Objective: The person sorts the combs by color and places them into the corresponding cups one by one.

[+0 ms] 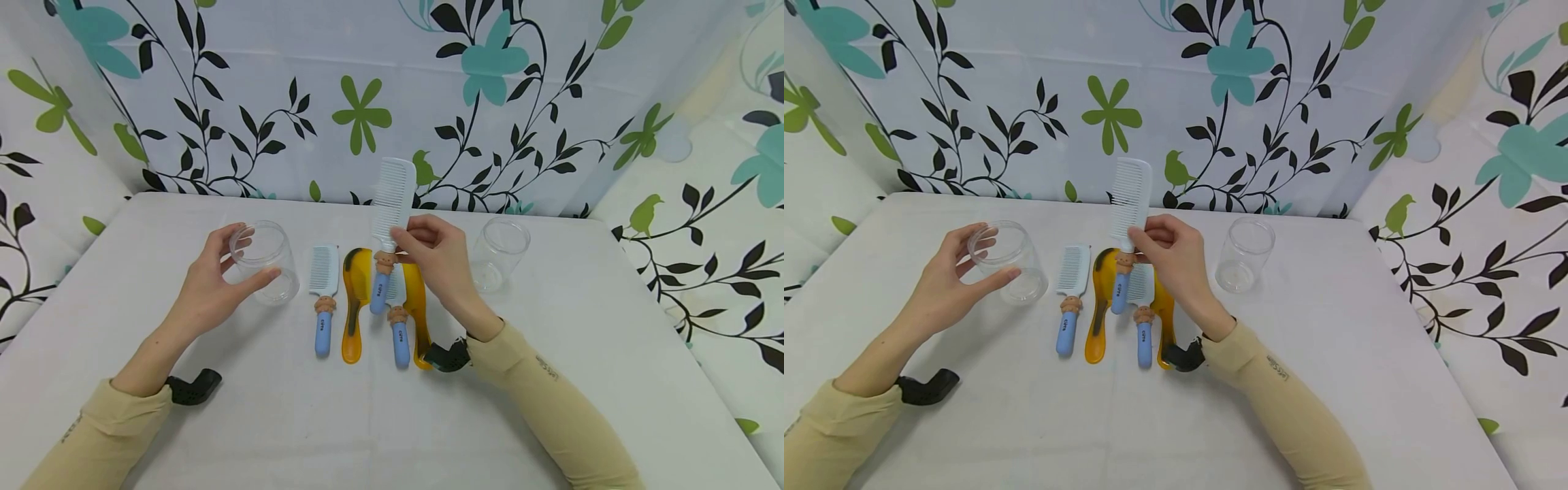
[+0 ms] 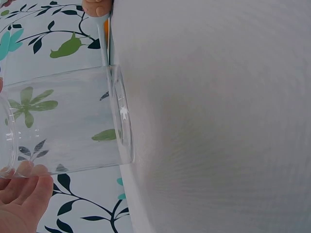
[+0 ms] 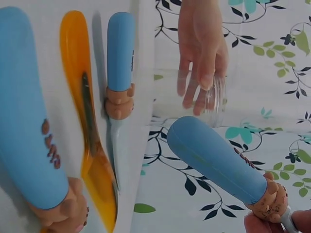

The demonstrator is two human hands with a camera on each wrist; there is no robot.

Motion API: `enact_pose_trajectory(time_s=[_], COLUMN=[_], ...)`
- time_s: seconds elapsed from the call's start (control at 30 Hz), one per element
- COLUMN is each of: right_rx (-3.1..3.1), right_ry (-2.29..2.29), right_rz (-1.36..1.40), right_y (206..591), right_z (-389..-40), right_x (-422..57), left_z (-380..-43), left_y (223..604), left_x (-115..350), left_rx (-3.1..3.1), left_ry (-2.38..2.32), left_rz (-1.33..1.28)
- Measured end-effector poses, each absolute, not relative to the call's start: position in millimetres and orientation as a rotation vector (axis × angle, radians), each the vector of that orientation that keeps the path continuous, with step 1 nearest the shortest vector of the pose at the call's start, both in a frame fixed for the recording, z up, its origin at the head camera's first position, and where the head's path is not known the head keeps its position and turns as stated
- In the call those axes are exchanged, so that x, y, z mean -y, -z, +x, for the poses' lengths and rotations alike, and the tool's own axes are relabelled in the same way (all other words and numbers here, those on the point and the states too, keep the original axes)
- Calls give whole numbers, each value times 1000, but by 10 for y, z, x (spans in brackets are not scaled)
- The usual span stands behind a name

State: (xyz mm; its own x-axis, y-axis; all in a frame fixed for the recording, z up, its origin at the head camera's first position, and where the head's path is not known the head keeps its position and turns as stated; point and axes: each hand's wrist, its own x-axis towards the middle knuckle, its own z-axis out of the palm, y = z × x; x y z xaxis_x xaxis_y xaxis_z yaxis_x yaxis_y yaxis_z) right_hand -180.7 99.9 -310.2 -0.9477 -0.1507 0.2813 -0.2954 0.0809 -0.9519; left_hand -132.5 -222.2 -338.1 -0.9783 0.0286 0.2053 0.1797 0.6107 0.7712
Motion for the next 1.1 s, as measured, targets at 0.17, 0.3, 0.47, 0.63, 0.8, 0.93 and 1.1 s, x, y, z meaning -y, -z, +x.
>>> enact_pose_trajectory(time_s=[0.17,0.3,0.47,0.63,0.8,0.93,1.1], right_rx=[2188,2167,2146,2118,2088,2051,2034], right_ry=[-2033,-2035,-2032,-2053,-2073,-2105,-2138], right_rz=[477,506,544,591,630,654,664], right_y=[3062,3030,2982,2922,2884,2866,2824], right_z=[-1811,-1817,-1829,-1844,-1847,-1845,-1829], right_x=[-933,-868,-766,-652,-545,-468,-384], left_z=[-1328,-1331,-1332,-1340,-1341,-1342,-1341], left_y=[3379,3374,3375,3382,3388,3384,3373], left_x=[2229,2234,2237,2237,2238,2243,2246], left_rx=[2661,2659,2655,2648,2648,2651,2651], left_ry=[1312,1312,1318,1326,1326,1323,1321], left_rz=[-174,-179,-184,-192,-194,-195,-197])
